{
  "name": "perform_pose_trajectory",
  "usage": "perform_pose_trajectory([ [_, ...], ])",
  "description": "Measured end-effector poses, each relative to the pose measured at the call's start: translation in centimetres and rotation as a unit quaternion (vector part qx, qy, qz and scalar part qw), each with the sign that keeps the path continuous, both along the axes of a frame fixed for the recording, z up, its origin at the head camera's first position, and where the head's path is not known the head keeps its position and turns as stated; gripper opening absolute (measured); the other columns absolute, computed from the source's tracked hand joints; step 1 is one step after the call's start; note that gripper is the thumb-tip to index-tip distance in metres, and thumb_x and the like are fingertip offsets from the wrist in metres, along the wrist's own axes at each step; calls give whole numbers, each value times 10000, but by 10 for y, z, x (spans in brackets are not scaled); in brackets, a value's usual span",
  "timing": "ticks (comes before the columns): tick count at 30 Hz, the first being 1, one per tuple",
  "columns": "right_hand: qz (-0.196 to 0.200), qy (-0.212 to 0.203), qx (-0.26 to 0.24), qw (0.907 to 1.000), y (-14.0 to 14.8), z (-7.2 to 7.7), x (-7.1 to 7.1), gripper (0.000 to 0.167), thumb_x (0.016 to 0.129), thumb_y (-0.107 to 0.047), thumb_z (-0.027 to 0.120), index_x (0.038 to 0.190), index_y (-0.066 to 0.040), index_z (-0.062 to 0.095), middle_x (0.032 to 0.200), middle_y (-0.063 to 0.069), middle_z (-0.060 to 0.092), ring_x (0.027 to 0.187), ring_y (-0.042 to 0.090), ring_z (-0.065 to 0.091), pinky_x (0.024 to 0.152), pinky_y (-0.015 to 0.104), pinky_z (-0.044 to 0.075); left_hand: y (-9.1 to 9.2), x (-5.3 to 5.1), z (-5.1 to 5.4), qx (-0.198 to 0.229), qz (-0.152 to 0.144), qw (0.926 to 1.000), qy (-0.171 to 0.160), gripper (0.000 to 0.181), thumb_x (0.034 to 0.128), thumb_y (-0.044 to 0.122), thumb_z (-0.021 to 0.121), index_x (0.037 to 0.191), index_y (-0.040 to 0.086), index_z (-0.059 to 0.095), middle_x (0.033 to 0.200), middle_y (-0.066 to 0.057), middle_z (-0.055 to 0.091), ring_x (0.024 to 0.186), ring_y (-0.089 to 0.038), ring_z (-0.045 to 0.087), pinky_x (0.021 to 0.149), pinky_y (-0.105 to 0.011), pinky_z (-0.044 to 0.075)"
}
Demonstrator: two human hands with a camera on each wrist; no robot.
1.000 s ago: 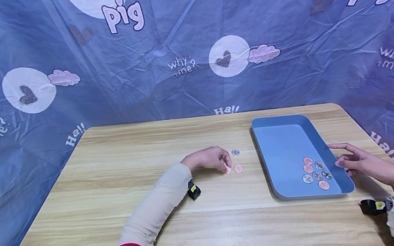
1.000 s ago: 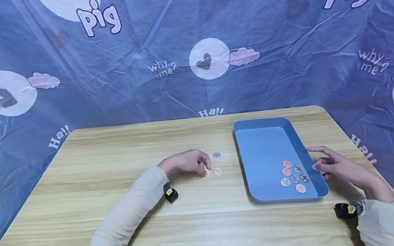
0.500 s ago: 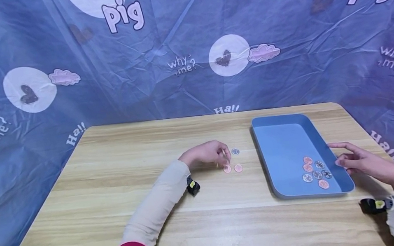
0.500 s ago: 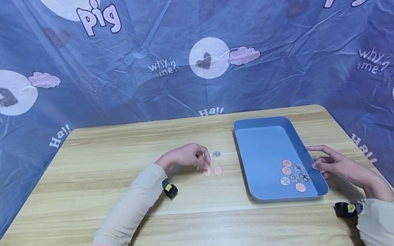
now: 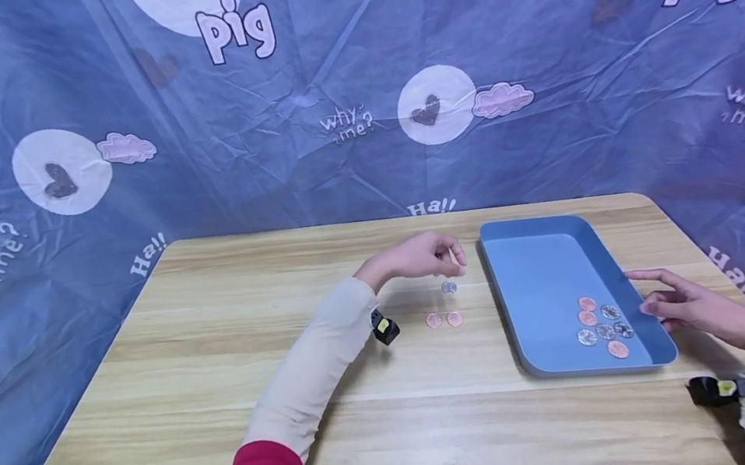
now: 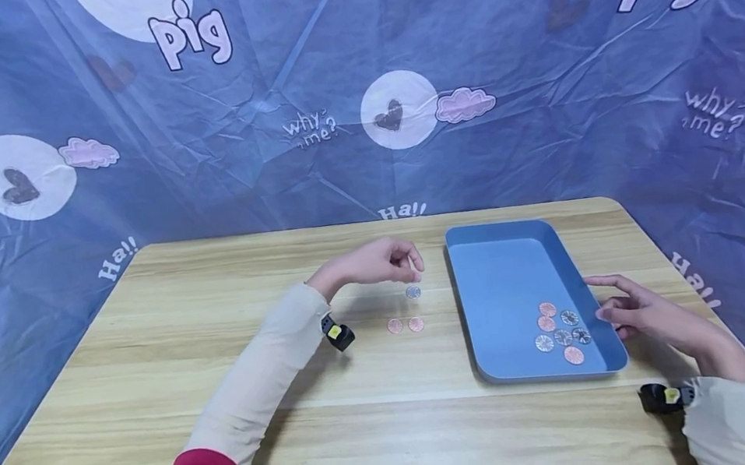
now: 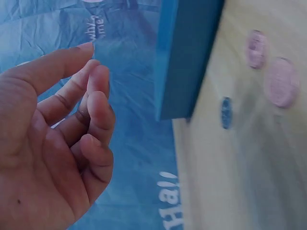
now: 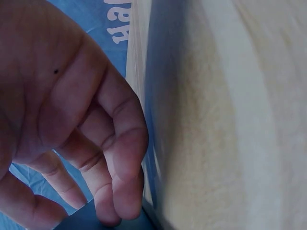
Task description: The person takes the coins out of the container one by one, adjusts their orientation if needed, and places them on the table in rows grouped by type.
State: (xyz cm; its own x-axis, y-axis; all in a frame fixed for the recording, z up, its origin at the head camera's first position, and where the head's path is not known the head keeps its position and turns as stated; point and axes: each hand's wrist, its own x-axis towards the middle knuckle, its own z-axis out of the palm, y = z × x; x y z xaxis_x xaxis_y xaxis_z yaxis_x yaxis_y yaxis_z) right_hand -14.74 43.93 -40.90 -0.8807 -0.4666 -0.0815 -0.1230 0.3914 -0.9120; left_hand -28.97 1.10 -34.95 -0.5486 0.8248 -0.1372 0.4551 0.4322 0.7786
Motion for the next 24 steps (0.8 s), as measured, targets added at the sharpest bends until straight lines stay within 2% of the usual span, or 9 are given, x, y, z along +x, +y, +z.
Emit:
perform_pose_trajectory([
  [4,16,50,12,10000,0,0,0,632,998,61,362,1425,-403,344,988,-140,643,857,-18,589,657,199,498,9,-2,12,203,8,9997,122,150,902,140,655,1027,58,646,840,-109,660,686,-148,542,579,-191,417],
  [8,-118,32,107,9999,-1,1,1,629,994,55,383,1408,-417,353,973,-135,644,850,-15,586,659,198,496,19,-3,17,395,47,9991,121,149,906,153,660,1031,73,650,856,-81,669,715,-121,571,631,-202,455],
  [11,-265,-51,190,9995,-1,1,1,622,993,42,403,1388,-435,359,962,-134,637,845,-17,581,669,191,498,28,-1,17,506,142,9986,68,144,905,182,671,1024,103,649,889,-67,681,758,-94,603,699,-198,492],
  [13,-288,-22,235,9993,-1,1,2,624,992,42,408,1385,-439,360,960,-136,635,846,-19,579,672,187,496,34,1,17,635,217,9977,30,151,905,185,674,1028,100,649,910,-70,685,811,-128,628,729,-197,502],
  [18,-171,72,167,9997,0,1,1,634,991,57,392,1393,-431,356,958,-133,646,832,-10,586,657,193,493,48,6,14,947,318,9950,-66,156,910,177,668,1035,88,647,888,-29,666,883,-215,628,707,-179,478],
  [24,-100,-36,95,9999,0,0,-1,630,998,53,378,1410,-422,345,972,-127,644,863,-21,590,667,194,500,64,14,9,1102,306,9934,-124,151,913,191,664,1032,100,648,881,5,668,854,-128,627,729,-155,471],
])
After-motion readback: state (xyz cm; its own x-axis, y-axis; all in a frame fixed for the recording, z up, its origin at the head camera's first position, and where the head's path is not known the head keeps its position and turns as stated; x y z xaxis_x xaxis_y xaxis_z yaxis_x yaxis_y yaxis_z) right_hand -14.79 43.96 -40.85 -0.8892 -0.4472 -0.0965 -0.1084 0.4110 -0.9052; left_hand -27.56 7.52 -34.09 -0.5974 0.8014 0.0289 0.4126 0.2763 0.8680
